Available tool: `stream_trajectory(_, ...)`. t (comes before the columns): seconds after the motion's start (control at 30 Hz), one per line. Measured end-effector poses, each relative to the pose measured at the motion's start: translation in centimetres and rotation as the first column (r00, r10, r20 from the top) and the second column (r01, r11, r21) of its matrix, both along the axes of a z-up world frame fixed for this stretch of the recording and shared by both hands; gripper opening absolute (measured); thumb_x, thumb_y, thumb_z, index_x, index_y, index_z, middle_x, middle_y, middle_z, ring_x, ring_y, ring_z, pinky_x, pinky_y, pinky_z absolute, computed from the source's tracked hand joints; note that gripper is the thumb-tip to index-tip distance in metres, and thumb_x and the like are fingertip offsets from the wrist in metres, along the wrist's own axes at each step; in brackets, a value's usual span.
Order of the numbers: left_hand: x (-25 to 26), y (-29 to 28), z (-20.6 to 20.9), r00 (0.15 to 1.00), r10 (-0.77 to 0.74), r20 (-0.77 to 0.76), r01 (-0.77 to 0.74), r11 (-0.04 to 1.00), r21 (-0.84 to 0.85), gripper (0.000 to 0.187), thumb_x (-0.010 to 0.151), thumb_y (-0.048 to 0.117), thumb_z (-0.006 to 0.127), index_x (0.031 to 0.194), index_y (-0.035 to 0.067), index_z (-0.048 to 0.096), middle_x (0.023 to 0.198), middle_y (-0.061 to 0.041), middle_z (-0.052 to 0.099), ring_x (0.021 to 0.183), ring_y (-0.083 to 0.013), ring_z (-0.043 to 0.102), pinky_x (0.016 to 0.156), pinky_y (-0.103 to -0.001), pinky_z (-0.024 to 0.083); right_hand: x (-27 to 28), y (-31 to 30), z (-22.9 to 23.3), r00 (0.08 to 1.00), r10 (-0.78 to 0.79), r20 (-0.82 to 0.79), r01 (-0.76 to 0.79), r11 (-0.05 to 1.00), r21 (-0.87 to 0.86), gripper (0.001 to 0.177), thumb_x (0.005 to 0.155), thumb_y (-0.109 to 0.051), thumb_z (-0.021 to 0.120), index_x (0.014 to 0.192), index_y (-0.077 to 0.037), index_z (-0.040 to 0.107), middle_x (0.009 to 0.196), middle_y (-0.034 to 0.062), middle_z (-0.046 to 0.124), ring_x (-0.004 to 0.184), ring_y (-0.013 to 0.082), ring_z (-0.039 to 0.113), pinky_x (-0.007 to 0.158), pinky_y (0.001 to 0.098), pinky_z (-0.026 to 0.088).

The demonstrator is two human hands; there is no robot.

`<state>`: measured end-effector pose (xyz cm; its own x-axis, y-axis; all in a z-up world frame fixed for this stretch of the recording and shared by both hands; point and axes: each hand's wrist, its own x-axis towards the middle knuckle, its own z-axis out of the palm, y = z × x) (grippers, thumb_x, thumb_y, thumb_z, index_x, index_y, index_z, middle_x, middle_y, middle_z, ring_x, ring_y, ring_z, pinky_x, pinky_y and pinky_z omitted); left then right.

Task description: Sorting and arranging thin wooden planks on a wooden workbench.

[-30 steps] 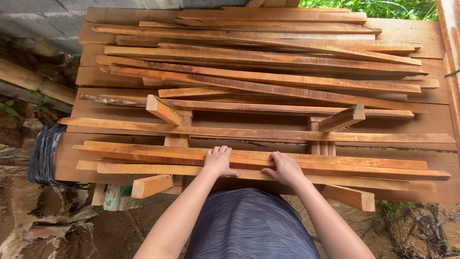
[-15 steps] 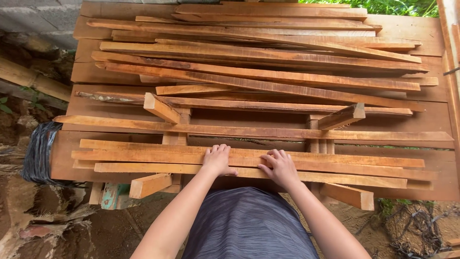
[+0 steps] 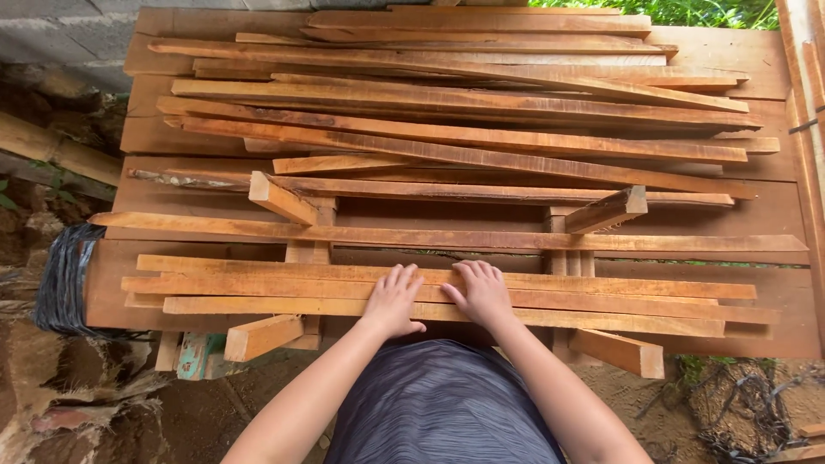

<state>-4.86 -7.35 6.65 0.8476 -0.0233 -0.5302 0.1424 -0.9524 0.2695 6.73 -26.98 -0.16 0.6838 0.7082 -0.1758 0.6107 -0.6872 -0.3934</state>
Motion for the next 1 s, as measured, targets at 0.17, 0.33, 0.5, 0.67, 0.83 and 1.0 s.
stream_trajectory(0.17,-1.8,-0.3,-6.3,0.965,0.004,0.264,-0.002,1.000,-0.008,0.087,0.071,0.045,0.086,0.143,0.013,0.051,0.136,-0.007,0.052,0.134,-0.0263,0.045,0.111,-0.044,0.035,2.0,2.9,0.8,0.976,0.002,-0.217,-0.062,0.962,-0.267,0.066,0.097,-0.072,0.039,0.129,-0.020,0.063,0.122,0.0043,0.070,0.120,0.0252,0.064,0.105,0.0439,0.043)
stream_trajectory(0.33,-2.3,0.0,-6.0,0.928,-0.043,0.371,0.051,0.999,-0.011,0.086,0.068,0.043,0.089,0.141,0.013,0.053,0.134,-0.007,0.054,0.131,-0.0242,0.048,0.106,-0.041,0.038,3.9,4.7,2.2,0.903,-0.074,-0.423,-0.148,0.871,-0.468,0.089,0.086,-0.088,0.027,0.130,-0.021,0.065,0.127,0.0099,0.072,0.127,0.0290,0.063,0.104,0.0443,0.046)
stream_trajectory(0.5,-1.2,0.0,-6.2,0.960,-0.052,0.275,0.056,0.998,-0.005,0.092,0.063,0.046,0.089,0.141,0.014,0.051,0.132,-0.004,0.054,0.126,-0.0224,0.050,0.102,-0.041,0.042,5.0,5.6,1.5,0.869,-0.120,-0.480,-0.184,0.823,-0.538,0.100,0.069,-0.098,0.039,0.123,-0.022,0.075,0.126,0.0112,0.073,0.127,0.0303,0.064,0.104,0.0442,0.051)
stream_trajectory(0.67,-0.2,-0.4,-7.5,0.984,-0.048,0.174,0.047,0.999,0.009,0.098,0.060,0.043,0.090,0.142,0.013,0.049,0.132,-0.005,0.052,0.125,-0.0249,0.049,0.101,-0.044,0.044,5.7,7.1,4.9,0.828,-0.175,-0.532,-0.239,0.749,-0.618,0.120,0.061,-0.098,0.046,0.137,-0.007,0.063,0.144,0.0148,0.061,0.138,0.0268,0.055,0.115,0.0420,0.045)
stream_trajectory(0.83,-0.8,-1.1,-6.3,0.975,-0.058,0.215,0.048,0.998,0.050,0.091,0.062,0.042,0.089,0.138,0.011,0.050,0.129,-0.005,0.050,0.123,-0.0248,0.047,0.099,-0.043,0.041,5.7,7.8,8.5,0.801,-0.194,-0.566,-0.257,0.743,-0.618,0.125,0.062,-0.098,0.045,0.140,-0.002,0.059,0.149,0.0159,0.057,0.141,0.0275,0.052,0.118,0.0417,0.042)
stream_trajectory(1.0,-1.6,-2.0,-5.5,0.945,-0.056,0.324,0.026,0.995,0.096,0.080,0.066,0.029,0.085,0.135,0.007,0.050,0.129,-0.011,0.049,0.125,-0.0300,0.045,0.103,-0.045,0.036,5.4,7.8,9.8,0.818,-0.161,-0.552,-0.279,0.728,-0.626,0.120,0.072,-0.096,0.031,0.142,-0.003,0.058,0.149,0.0158,0.057,0.141,0.0276,0.052,0.116,0.0413,0.044)
